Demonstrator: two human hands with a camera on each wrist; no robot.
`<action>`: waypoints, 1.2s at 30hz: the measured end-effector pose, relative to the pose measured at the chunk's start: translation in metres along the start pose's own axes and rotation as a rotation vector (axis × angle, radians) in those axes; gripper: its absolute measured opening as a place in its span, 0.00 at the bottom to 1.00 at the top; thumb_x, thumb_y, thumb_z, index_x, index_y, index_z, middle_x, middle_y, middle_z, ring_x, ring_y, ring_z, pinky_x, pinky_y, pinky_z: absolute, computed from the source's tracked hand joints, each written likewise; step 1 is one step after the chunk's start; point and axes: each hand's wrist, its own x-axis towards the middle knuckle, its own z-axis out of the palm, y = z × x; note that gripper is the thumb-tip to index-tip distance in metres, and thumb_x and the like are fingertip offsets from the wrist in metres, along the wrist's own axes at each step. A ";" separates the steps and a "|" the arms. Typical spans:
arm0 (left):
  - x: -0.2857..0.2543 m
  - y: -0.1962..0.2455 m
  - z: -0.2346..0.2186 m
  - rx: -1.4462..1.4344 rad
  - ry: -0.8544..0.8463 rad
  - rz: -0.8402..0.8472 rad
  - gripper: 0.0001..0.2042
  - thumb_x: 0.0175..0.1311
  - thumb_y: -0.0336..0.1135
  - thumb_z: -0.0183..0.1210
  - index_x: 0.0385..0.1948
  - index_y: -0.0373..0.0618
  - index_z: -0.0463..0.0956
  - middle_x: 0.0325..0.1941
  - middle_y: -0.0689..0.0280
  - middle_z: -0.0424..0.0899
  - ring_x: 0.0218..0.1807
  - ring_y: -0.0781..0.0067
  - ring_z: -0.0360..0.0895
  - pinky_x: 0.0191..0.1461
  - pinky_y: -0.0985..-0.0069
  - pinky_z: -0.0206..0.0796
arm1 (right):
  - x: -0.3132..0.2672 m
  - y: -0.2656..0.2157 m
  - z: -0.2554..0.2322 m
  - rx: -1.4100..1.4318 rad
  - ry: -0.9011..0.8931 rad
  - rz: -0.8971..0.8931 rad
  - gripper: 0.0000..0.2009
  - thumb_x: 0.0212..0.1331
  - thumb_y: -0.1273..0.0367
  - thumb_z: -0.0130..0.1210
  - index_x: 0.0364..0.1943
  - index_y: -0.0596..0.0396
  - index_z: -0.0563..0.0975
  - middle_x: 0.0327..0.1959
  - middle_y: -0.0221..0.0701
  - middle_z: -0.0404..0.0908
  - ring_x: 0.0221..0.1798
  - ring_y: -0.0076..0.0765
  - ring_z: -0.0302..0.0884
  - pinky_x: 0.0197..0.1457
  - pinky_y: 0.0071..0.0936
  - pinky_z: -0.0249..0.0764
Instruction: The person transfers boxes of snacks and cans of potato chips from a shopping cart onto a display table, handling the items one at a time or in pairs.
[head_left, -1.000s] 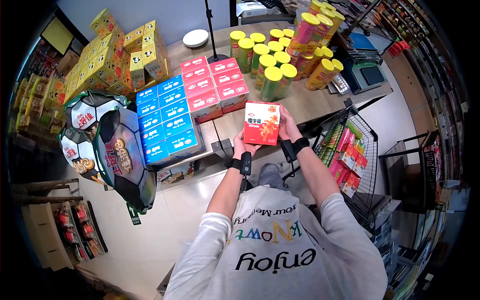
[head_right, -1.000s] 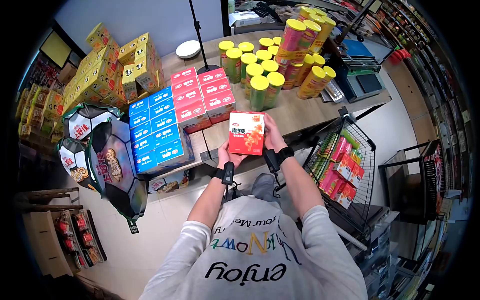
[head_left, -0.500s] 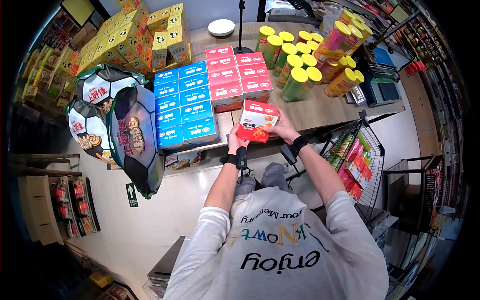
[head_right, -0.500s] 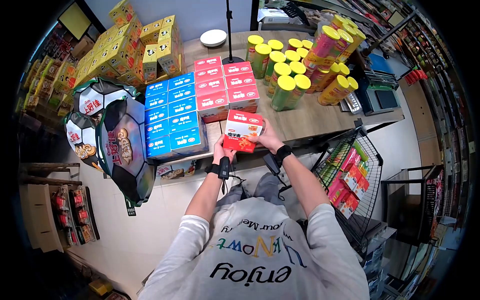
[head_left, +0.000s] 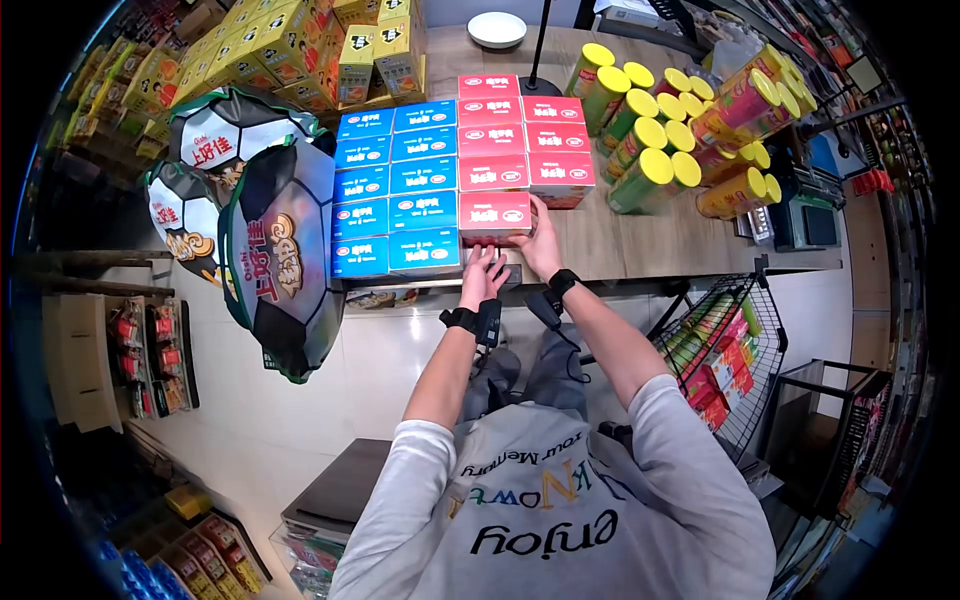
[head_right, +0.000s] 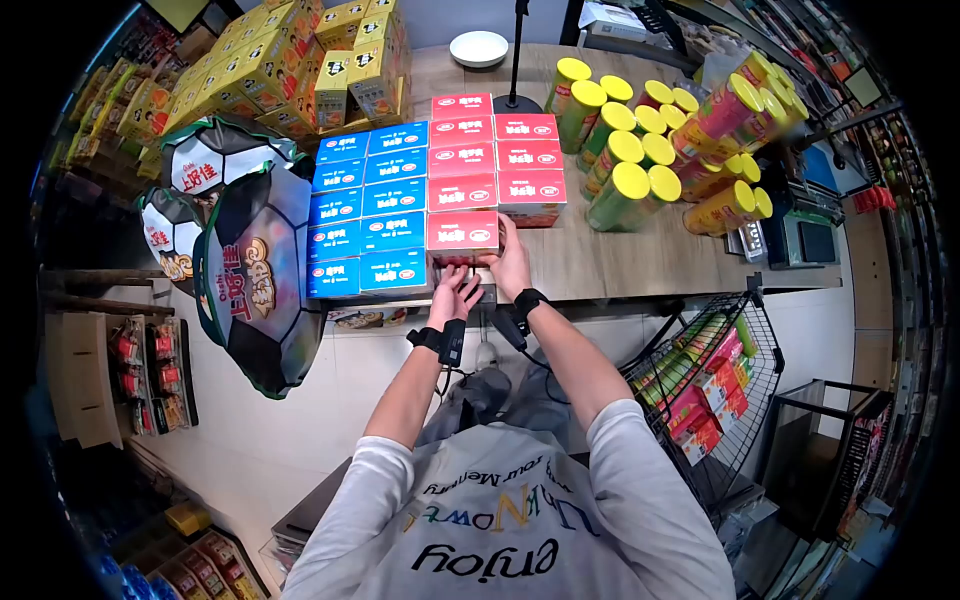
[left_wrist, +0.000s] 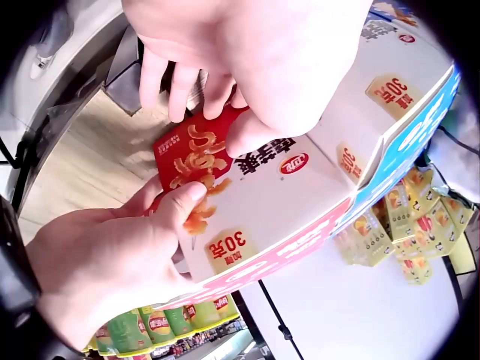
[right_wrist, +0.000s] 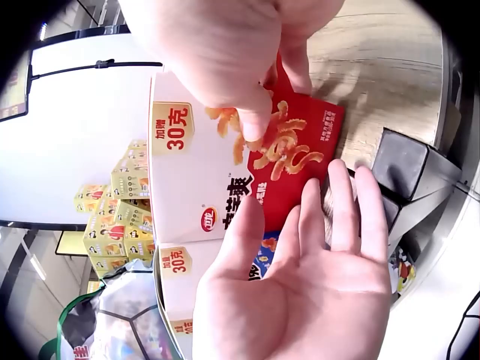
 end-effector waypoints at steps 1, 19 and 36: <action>-0.002 -0.003 0.001 0.004 -0.002 0.005 0.34 0.59 0.32 0.48 0.65 0.54 0.37 0.62 0.67 0.59 0.57 0.62 0.65 0.56 0.60 0.60 | 0.000 0.000 -0.001 0.082 0.014 0.059 0.35 0.38 0.88 0.56 0.55 0.56 0.56 0.54 0.40 0.64 0.56 0.36 0.66 0.51 0.28 0.71; 0.000 -0.157 0.143 0.657 -0.423 -0.517 0.20 0.62 0.33 0.43 0.58 0.46 0.56 0.53 0.60 0.71 0.53 0.63 0.71 0.51 0.69 0.66 | -0.139 0.032 -0.256 0.733 0.921 0.412 0.19 0.52 0.74 0.54 0.49 0.57 0.65 0.41 0.37 0.74 0.40 0.35 0.75 0.39 0.30 0.75; -0.014 -0.410 0.390 1.163 -0.829 -0.822 0.17 0.62 0.31 0.44 0.54 0.43 0.60 0.51 0.57 0.72 0.51 0.63 0.72 0.51 0.69 0.65 | -0.328 0.187 -0.474 1.385 1.841 0.107 0.22 0.56 0.58 0.51 0.53 0.50 0.64 0.56 0.32 0.63 0.60 0.33 0.57 0.60 0.32 0.59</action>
